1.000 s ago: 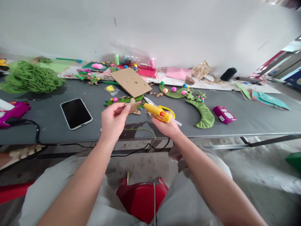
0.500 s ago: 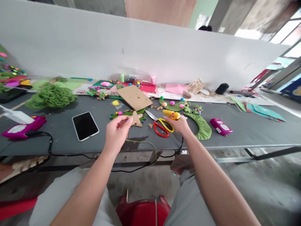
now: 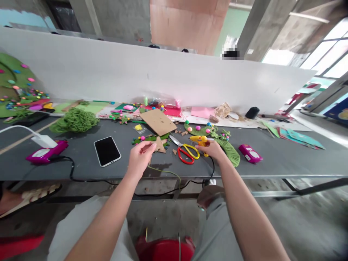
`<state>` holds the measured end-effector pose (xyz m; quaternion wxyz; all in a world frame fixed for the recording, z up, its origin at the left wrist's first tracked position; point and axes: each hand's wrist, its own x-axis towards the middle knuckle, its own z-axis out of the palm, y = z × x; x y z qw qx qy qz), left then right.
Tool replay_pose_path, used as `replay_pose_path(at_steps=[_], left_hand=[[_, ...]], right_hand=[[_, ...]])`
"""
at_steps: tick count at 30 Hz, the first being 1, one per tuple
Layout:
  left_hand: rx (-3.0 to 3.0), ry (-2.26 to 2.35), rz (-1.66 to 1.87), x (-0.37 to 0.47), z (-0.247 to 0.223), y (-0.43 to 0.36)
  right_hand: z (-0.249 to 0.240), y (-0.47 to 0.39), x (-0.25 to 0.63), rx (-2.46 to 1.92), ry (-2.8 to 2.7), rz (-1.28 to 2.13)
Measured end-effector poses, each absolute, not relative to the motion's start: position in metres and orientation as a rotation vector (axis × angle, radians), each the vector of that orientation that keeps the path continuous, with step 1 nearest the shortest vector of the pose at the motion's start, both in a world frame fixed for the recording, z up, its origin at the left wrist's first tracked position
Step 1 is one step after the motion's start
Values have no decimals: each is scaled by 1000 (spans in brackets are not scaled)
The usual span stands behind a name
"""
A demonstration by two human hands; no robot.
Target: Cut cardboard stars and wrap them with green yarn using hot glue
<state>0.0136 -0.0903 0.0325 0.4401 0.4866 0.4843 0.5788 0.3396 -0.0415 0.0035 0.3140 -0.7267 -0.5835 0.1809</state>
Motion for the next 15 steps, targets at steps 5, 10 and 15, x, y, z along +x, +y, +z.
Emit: replay_pose_path(at_steps=[5, 10, 15], left_hand=[[1144, 1170, 1403, 15, 30, -92], [1121, 1081, 1386, 17, 21, -89], [1016, 924, 1430, 25, 16, -85]], right_hand=[[24, -82, 332, -2124, -1501, 335], [36, -111, 282, -1760, -1793, 573], [13, -122, 217, -1295, -1886, 934]])
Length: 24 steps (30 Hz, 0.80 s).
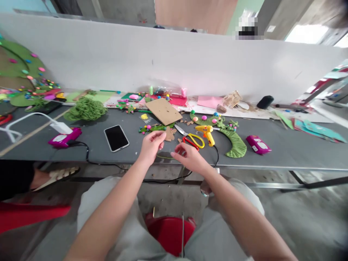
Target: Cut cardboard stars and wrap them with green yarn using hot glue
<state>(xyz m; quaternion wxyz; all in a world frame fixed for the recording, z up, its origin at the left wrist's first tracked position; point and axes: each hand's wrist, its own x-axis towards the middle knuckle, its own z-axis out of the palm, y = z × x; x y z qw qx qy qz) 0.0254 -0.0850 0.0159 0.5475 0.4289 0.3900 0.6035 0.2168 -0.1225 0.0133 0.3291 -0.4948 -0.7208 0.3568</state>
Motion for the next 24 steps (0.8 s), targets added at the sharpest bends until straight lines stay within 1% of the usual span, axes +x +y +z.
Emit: replay_pose_path(at_steps=[3, 6, 8, 18, 24], left_hand=[[975, 873, 1433, 31, 15, -87], [941, 837, 1420, 37, 13, -91], [922, 821, 1404, 40, 12, -94], [941, 816, 1442, 40, 16, -96], [1044, 928, 1480, 29, 12, -93]], right_hand=[[-2, -121, 191, -1120, -1741, 1146], [-12, -115, 175, -930, -1423, 1466], [-14, -112, 167, -909, -1359, 1531], [-2, -117, 171, -1073, -1407, 1562], [13, -108, 197, -1164, -1498, 1380]])
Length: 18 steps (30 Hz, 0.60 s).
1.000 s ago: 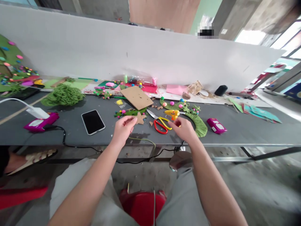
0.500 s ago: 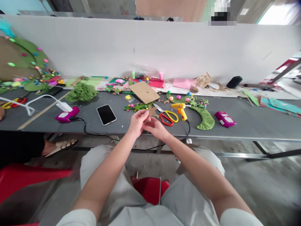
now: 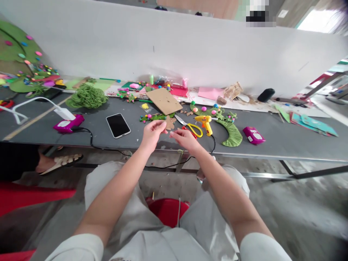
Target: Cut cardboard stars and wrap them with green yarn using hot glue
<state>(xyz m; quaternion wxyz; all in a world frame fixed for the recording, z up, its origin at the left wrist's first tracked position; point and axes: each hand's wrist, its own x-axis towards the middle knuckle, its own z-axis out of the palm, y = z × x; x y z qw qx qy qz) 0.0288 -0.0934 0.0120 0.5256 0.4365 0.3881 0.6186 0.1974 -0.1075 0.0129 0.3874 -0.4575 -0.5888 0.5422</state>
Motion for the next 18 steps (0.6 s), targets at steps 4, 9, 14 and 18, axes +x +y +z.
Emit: replay_pose_path(at_steps=[4, 9, 14, 18], left_hand=[[1100, 1028, 1491, 25, 11, -93], [1171, 1089, 1449, 22, 10, -91], [1263, 1092, 1372, 20, 11, -92], [1321, 1075, 1315, 23, 14, -93]], right_hand=[[19, -97, 222, -1192, -1546, 1236], [27, -95, 244, -1219, -1633, 1035], [29, -97, 253, -1346, -1703, 811], [23, -88, 257, -1367, -1676, 734]])
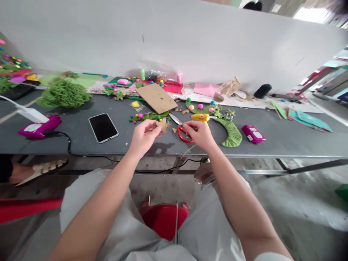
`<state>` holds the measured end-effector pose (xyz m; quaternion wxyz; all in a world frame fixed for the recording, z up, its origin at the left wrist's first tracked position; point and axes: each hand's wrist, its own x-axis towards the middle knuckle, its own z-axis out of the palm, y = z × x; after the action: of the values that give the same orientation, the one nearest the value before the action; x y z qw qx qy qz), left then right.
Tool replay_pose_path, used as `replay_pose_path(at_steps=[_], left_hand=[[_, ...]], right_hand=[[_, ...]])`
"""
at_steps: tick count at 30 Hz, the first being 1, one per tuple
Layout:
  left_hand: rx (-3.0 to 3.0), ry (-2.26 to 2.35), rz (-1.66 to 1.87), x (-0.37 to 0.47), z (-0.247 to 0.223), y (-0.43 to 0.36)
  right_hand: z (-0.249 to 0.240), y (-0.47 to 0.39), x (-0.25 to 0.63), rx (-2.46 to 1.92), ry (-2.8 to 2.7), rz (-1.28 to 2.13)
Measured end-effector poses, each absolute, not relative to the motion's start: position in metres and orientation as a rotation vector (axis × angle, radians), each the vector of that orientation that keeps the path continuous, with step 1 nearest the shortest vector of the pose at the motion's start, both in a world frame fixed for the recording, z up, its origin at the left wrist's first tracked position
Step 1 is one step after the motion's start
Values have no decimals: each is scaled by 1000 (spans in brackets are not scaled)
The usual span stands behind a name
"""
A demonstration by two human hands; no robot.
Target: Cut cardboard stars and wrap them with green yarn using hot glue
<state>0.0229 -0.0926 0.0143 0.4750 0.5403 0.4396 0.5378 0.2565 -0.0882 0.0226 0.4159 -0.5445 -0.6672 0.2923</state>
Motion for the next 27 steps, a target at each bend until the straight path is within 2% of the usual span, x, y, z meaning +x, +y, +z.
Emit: replay_pose_path(at_steps=[15, 27], left_hand=[[1274, 1050, 1106, 28, 15, -94], [1169, 1003, 1078, 30, 10, -95]], right_hand=[[26, -84, 252, -1151, -1994, 776], [24, -86, 249, -1187, -1876, 845]])
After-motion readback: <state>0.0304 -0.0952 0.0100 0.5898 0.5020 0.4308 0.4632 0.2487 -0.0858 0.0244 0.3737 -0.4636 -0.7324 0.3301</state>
